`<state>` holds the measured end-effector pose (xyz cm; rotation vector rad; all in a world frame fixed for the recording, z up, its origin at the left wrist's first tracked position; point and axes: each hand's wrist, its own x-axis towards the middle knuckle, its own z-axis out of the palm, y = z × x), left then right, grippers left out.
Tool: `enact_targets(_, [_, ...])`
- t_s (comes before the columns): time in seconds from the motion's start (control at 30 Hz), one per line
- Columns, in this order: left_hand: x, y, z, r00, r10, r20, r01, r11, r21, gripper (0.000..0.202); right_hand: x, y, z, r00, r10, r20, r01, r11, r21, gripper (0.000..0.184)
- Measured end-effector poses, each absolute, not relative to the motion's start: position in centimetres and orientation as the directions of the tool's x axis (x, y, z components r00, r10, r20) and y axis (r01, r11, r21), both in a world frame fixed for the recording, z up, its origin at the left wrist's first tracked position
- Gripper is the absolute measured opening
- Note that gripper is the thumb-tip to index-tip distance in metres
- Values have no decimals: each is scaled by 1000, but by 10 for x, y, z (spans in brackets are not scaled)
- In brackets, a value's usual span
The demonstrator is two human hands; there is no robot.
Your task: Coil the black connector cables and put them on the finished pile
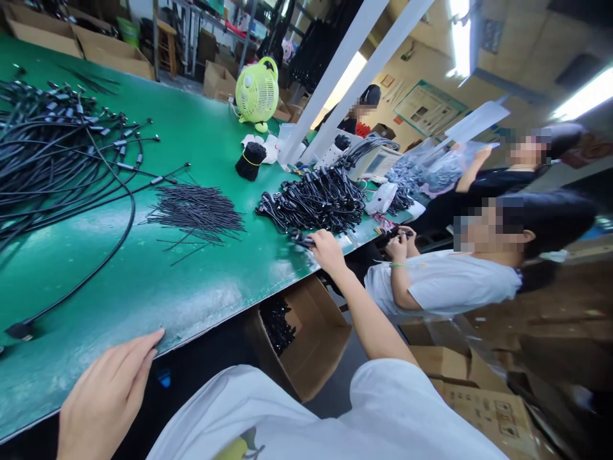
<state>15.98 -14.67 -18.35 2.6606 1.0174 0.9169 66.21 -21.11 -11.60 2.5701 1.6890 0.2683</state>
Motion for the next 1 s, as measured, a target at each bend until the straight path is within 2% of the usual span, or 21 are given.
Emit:
enact_targets(0.1, [161,-146,-182,573,645,505,563,-758,330,27,672,-216,-122,455,880,132,873,-471,128,27])
enact_targets(0.2, [162,-146,-183,564,649,511,565,-754,334,28,675,-216,-125,482,871,92,862,-490,130,20])
enact_targets(0.33, [162,-146,-185,570,641,514,553,-762,337,29,671,-202,-108,517,851,95,840,-525,135,15])
enact_targets(0.53, [164,-146,-182,561,640,525,568,-759,319,27,687,-130,-53,571,736,363,741,-652,158,39])
enact_targets(0.77, [164,-148,-183,552,642,531,571,-756,321,28,675,-73,-90,542,711,448,728,-664,171,70])
enact_targets(0.9, [162,-148,-181,546,655,522,571,-747,340,25,667,-80,-84,510,700,499,759,-640,121,67])
enact_targets(1.0, [161,-149,-176,566,677,471,530,-736,420,25,664,-86,-65,506,666,548,773,-632,54,62])
